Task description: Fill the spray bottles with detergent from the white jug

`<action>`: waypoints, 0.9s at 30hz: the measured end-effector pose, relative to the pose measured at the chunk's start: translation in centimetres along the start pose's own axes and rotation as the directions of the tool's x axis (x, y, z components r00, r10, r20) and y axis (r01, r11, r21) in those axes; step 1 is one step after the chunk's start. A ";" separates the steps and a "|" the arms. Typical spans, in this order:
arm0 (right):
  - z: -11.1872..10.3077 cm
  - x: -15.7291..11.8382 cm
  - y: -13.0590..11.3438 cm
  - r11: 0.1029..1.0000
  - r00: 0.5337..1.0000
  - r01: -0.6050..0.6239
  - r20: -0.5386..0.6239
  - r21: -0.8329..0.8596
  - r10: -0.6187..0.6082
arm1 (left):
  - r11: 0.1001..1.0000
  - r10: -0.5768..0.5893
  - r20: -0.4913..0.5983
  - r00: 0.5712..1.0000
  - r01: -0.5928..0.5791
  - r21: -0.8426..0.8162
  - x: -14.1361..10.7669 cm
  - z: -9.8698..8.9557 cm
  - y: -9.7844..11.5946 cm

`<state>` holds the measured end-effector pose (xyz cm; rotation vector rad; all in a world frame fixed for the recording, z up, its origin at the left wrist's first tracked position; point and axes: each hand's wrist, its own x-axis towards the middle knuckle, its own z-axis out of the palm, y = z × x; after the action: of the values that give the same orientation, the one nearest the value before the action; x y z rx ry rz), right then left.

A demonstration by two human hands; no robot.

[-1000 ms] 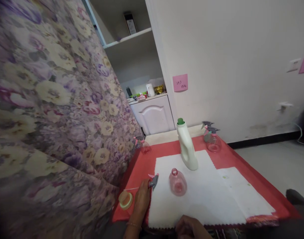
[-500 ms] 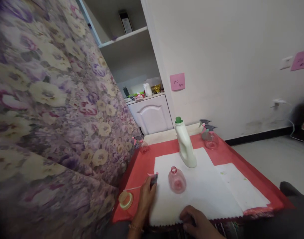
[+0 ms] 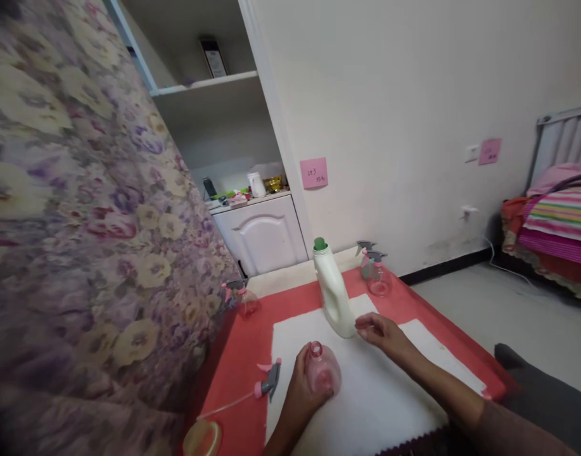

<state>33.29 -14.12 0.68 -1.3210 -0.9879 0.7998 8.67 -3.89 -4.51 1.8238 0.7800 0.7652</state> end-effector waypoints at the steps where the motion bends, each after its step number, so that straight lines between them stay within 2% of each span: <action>1: -0.1 1.1 -0.1 1.000 1.000 0.009 -0.017 0.004 -0.009 | 1.000 0.020 0.001 1.000 -0.020 0.010 0.2 0.0 -0.4; 4: 0.1 4.0 0.0 0.999 0.997 0.033 -0.063 0.005 -0.032 | 1.000 0.017 -0.015 1.000 -0.017 0.024 0.6 -0.1 -1.5; 8: 1.6 6.6 0.7 0.998 0.996 0.061 -0.069 -0.011 -0.061 | 0.999 -0.027 -0.041 0.999 0.029 0.036 0.6 0.0 -2.2; 16: 4.4 9.5 1.1 0.995 0.991 0.103 -0.090 0.002 -0.103 | 0.999 -0.033 0.019 0.999 0.033 0.022 1.0 0.1 -1.0; 22: 4.8 9.7 0.2 0.992 0.990 0.113 -0.090 0.059 -0.108 | 0.999 -0.032 0.027 0.999 0.032 0.021 1.3 0.3 -1.6; 27: 3.1 7.5 -2.0 0.993 0.996 0.088 -0.018 0.084 -0.087 | 1.000 0.003 -0.003 1.000 -0.003 -0.009 1.2 0.5 -1.9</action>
<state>33.24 -6.23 3.54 -1.2007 -0.9831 0.7566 9.41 -2.58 -6.26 1.8169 0.7744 0.7720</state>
